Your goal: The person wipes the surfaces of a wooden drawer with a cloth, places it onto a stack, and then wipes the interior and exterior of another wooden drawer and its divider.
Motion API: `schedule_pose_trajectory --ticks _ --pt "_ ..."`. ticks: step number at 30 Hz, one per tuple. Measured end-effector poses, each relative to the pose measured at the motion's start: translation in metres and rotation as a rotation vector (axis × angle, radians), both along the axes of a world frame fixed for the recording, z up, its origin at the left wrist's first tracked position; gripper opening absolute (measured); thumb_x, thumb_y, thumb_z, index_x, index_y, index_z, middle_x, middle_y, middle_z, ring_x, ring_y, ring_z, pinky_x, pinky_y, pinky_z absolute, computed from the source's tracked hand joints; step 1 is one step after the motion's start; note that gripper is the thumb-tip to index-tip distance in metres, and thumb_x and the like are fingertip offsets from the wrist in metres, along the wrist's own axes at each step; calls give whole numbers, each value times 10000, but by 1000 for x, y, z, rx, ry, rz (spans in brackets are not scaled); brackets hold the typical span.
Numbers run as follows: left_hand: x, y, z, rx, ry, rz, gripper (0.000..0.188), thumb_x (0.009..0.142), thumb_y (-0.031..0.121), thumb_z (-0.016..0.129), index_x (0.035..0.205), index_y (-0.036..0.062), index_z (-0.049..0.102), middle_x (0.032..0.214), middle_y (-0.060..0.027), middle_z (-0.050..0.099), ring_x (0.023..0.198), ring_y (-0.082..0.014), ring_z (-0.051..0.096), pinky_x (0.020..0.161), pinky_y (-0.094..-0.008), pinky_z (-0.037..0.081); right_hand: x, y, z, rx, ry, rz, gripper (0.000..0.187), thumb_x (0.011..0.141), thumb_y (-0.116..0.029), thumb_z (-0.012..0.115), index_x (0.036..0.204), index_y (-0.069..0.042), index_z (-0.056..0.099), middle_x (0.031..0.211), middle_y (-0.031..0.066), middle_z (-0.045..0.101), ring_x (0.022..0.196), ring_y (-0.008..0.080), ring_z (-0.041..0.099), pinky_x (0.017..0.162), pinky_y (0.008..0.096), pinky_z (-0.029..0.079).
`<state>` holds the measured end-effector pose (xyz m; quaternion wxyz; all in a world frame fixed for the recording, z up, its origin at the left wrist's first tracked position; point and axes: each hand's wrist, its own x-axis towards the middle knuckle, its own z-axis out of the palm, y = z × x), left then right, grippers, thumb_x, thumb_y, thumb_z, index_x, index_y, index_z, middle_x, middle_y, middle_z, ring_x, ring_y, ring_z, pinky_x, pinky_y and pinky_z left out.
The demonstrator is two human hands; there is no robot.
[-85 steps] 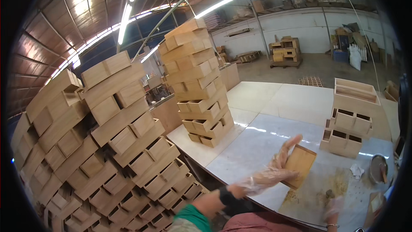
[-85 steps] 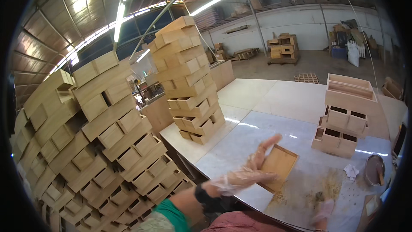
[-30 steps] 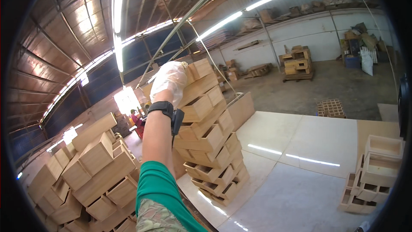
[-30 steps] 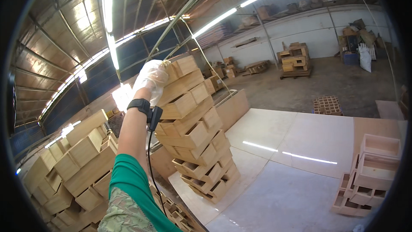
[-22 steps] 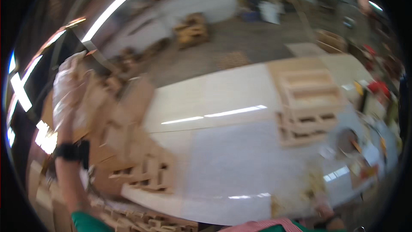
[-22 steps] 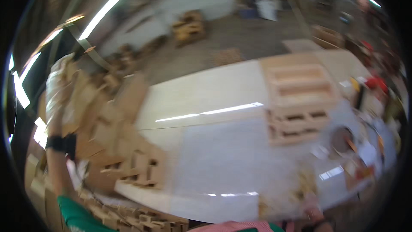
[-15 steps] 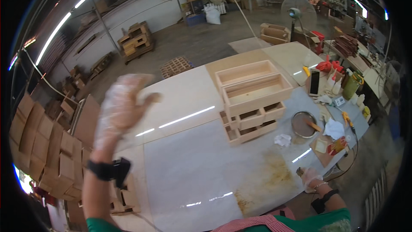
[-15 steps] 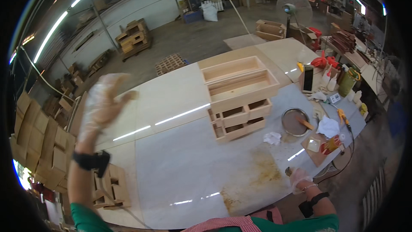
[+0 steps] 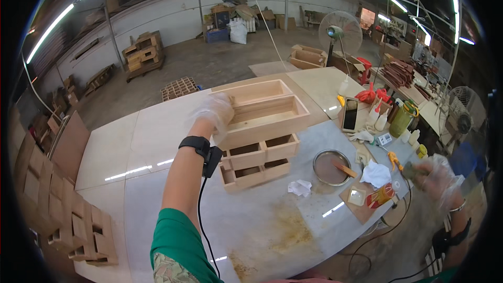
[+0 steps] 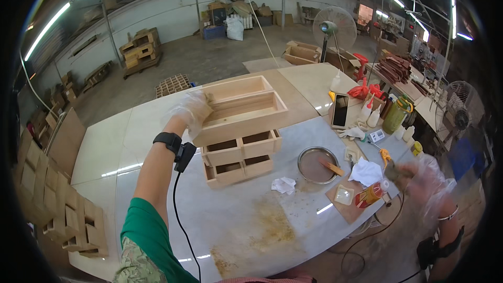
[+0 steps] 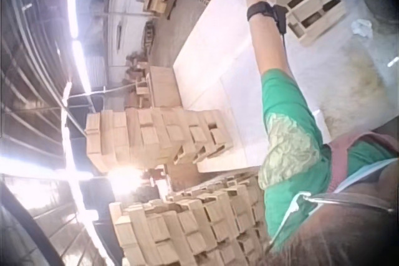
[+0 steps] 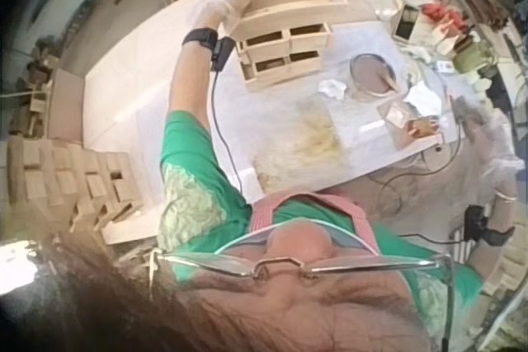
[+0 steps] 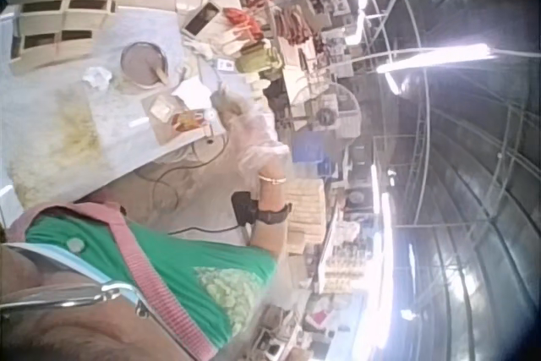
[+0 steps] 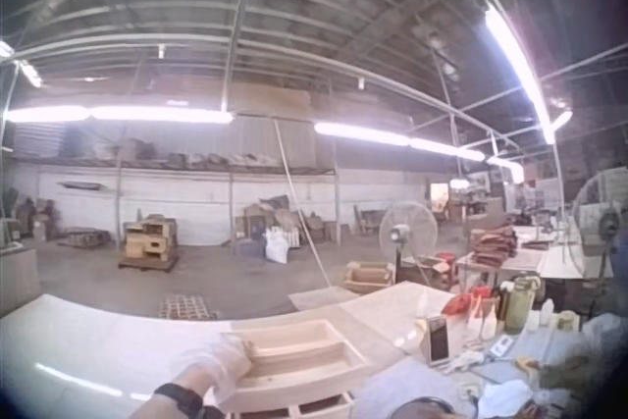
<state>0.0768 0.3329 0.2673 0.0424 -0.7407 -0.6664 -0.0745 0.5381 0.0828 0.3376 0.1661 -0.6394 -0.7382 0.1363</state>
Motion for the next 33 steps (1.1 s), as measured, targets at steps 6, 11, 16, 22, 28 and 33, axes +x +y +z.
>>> schedule_pose_trajectory --ticks 6,11,16,22,28,33 --pt "-19 -58 -18 304 -213 180 316 810 251 658 1088 104 681 1015 -159 678 946 -299 653 833 -350 521 19 -1 -79 298 -141 175 212 847 -131 634 1023 -14 649 830 108 636 749 200 609 682 312 487" --pt "13 -202 -22 427 -101 50 244 889 280 588 1012 75 635 973 -164 646 892 -332 629 763 -396 510 10 1 -141 -53 90 138 249 866 -172 615 1076 -43 643 911 129 644 833 236 619 738 320 487" --pt "41 -332 -74 178 -274 215 200 835 158 642 1015 73 621 944 -165 635 852 -385 609 741 -431 509 -8 9 -178 -6 60 133 236 868 -185 561 1021 -33 656 943 184 637 932 340 594 785 398 469" --pt "48 -378 -204 137 -397 3 227 724 15 633 947 56 644 842 -153 636 777 -346 631 690 -405 512 3 95 -265 182 110 35 229 844 -177 559 1003 -51 666 1022 199 646 937 361 616 833 418 479" --pt "46 -371 -263 128 -658 92 269 704 15 694 967 52 647 889 -150 635 800 -338 620 703 -392 504 -6 157 -299 116 -154 -49 325 887 -209 489 1170 -210 649 1007 182 663 941 327 641 824 417 496" --pt "38 -362 -259 89 -565 47 293 693 7 709 975 59 650 928 -130 630 867 -330 593 796 -415 476 -25 178 -306 80 -334 -119 402 884 -167 457 1263 -220 582 1165 181 618 1068 308 612 910 387 492"
